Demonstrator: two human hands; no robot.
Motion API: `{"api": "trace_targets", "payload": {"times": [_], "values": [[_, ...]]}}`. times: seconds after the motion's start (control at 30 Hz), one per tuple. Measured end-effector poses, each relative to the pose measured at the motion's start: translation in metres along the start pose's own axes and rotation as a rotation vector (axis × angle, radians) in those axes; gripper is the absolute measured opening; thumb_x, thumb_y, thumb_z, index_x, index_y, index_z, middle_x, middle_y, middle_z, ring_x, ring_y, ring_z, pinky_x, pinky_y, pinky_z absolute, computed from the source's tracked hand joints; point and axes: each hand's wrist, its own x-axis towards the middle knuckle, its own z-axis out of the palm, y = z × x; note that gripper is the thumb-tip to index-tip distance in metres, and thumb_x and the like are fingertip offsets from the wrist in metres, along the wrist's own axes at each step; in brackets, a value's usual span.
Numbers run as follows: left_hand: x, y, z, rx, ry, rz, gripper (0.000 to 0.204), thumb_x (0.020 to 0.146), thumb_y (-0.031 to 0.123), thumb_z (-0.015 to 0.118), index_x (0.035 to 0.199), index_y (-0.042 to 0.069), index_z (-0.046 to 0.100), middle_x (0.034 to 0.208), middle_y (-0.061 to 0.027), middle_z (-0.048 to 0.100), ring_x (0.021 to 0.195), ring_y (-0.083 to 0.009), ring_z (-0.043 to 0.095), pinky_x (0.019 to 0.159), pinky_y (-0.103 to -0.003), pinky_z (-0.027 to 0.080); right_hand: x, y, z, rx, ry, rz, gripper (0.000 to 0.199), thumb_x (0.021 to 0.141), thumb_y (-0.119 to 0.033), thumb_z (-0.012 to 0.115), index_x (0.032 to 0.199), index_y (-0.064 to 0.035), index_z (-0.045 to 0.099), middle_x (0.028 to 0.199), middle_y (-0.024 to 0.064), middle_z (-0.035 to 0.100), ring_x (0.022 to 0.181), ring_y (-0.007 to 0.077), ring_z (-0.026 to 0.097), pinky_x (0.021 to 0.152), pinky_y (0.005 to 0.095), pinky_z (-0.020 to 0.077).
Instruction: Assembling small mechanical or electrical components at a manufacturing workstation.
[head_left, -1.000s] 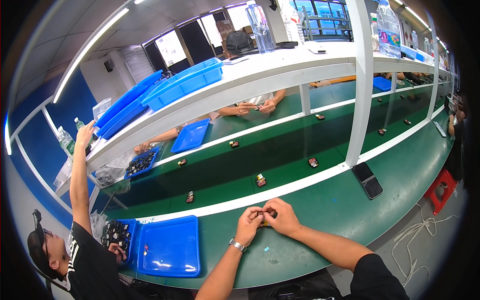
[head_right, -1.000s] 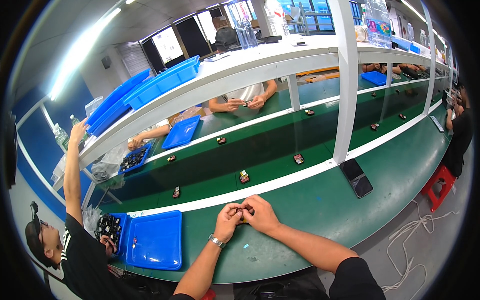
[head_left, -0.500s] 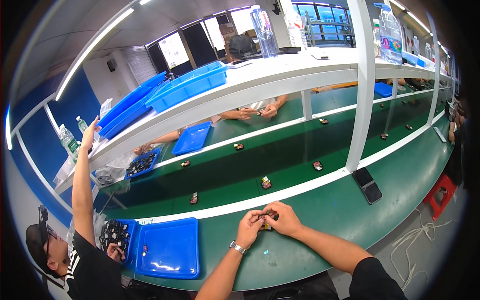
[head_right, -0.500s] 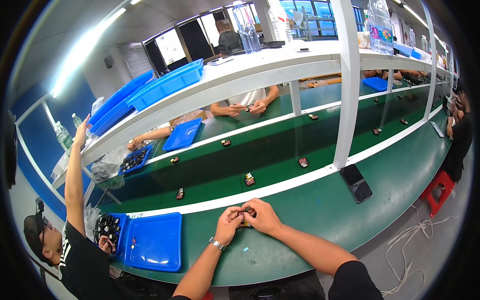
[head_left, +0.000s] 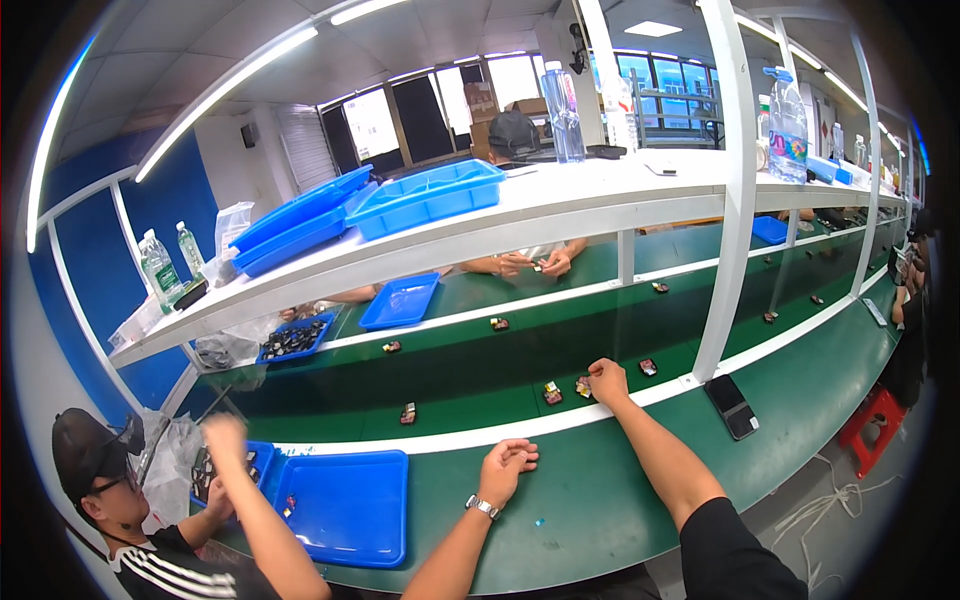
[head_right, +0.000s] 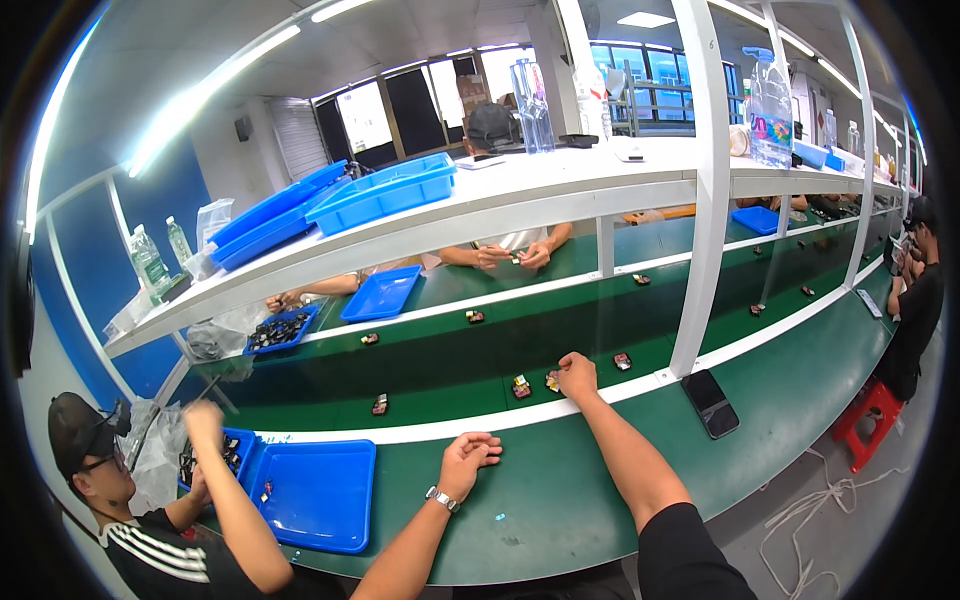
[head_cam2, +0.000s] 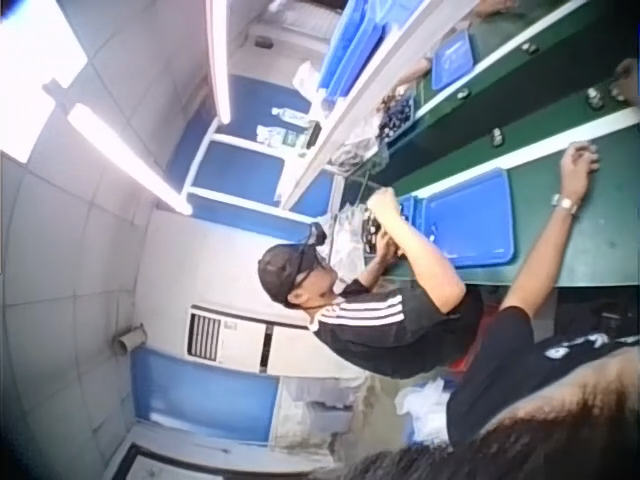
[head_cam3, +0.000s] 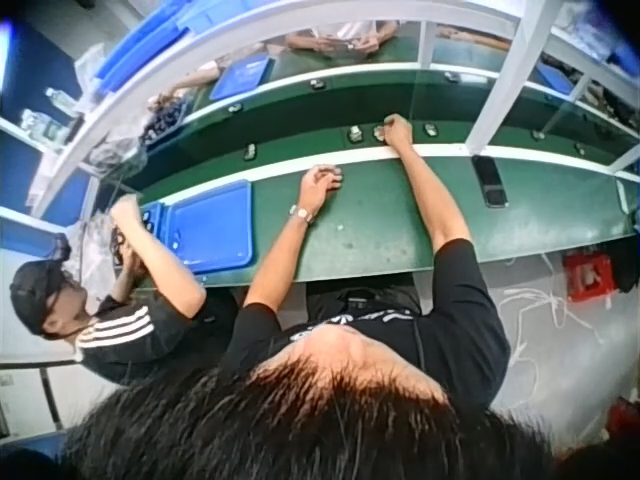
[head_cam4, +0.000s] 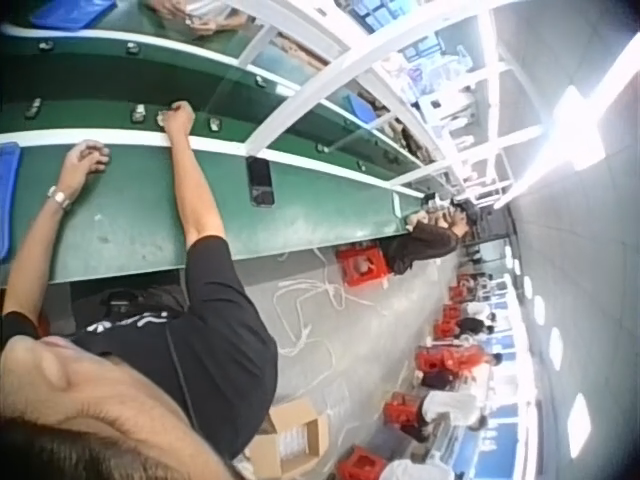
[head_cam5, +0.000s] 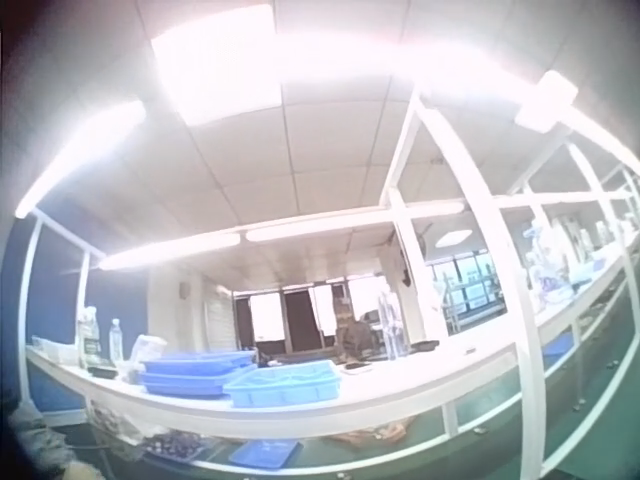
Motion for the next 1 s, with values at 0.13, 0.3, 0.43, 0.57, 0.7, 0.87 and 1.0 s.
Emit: {"api": "trace_targets", "payload": {"times": [0.13,0.3,0.43,0.57,0.7,0.87,1.0], "values": [[-0.002,-0.004,-0.01,0.003,0.02,-0.009,0.022,0.095,0.0,0.052,0.116,-0.006,0.056,0.112,-0.0171,0.066,0.099,-0.0217,0.067,0.083,-0.032,0.058,-0.028,-0.046,0.013,-0.257,-0.015,-0.3,0.032,0.08,-0.025,0.076,0.097,-0.0008,0.062,0.102,0.019,0.065,0.101,0.0377,0.061,0.091,0.0458,0.0496],[0.001,-0.001,-0.005,0.008,-0.011,0.009,0.021,0.095,0.001,0.053,0.115,-0.005,0.056,0.111,-0.0169,0.067,0.095,-0.0207,0.067,0.08,-0.031,0.058,-0.052,-0.059,0.033,-0.376,-0.089,-0.201,0.051,0.077,-0.028,0.079,0.105,0.0018,0.048,0.093,0.0257,0.063,0.099,0.0396,0.061,0.087,0.0476,0.0509],[0.001,0.0,-0.004,-0.036,-0.002,-0.004,0.021,0.097,0.004,0.053,0.116,-0.004,0.056,0.109,-0.0166,0.067,0.088,-0.0185,0.067,0.074,-0.029,0.057,-0.054,-0.054,0.031,-0.22,-0.14,-0.183,0.049,0.075,-0.018,0.08,0.109,-0.0007,0.049,0.103,0.0212,0.063,0.101,0.034,0.062,0.086,0.0456,0.0507],[-0.002,0.004,-0.012,-0.08,0.036,-0.064,0.027,0.103,0.018,0.047,0.118,-0.004,0.055,0.105,-0.0158,0.067,0.08,-0.0167,0.065,0.071,-0.028,0.055,-0.087,-0.063,-0.006,0.162,-0.353,-0.466,0.048,0.075,-0.014,0.078,0.114,-0.0054,0.052,0.11,0.0121,0.064,0.106,0.0302,0.058,0.093,0.0426,0.0468],[-0.002,0.011,-0.019,-0.13,-0.164,-0.185,0.045,0.107,0.034,0.037,0.129,-0.003,0.052,0.102,-0.0126,0.067,0.079,-0.0162,0.065,0.07,-0.027,0.053,-0.122,-0.071,-0.05,0.297,-0.568,-0.611,0.053,0.074,-0.011,0.079,0.122,-0.0077,0.056,0.115,0.0087,0.064,0.116,0.0283,0.053,0.101,0.0382,0.0431],[-0.004,0.019,-0.02,-0.105,-0.358,-0.296,0.04,0.105,0.027,0.045,0.132,-0.001,0.053,0.107,-0.0128,0.065,0.084,-0.0191,0.066,0.072,-0.029,0.056,-0.129,-0.08,-0.065,0.179,-0.713,-0.67,0.056,0.073,-0.01,0.08,0.125,-0.0084,0.058,0.121,0.01,0.059,0.118,0.0289,0.053,0.102,0.0392,0.0444],[-0.005,0.02,-0.008,-0.226,-0.285,-0.245,0.038,0.103,0.019,0.049,0.135,0.0,0.049,0.116,-0.0152,0.064,0.096,-0.0243,0.069,0.08,-0.033,0.058,-0.132,-0.068,-0.054,0.327,-0.533,-0.699,0.052,0.076,-0.011,0.076,0.125,-0.008,0.058,0.118,0.0109,0.061,0.115,0.03,0.054,0.102,0.0378,0.0441]]}}
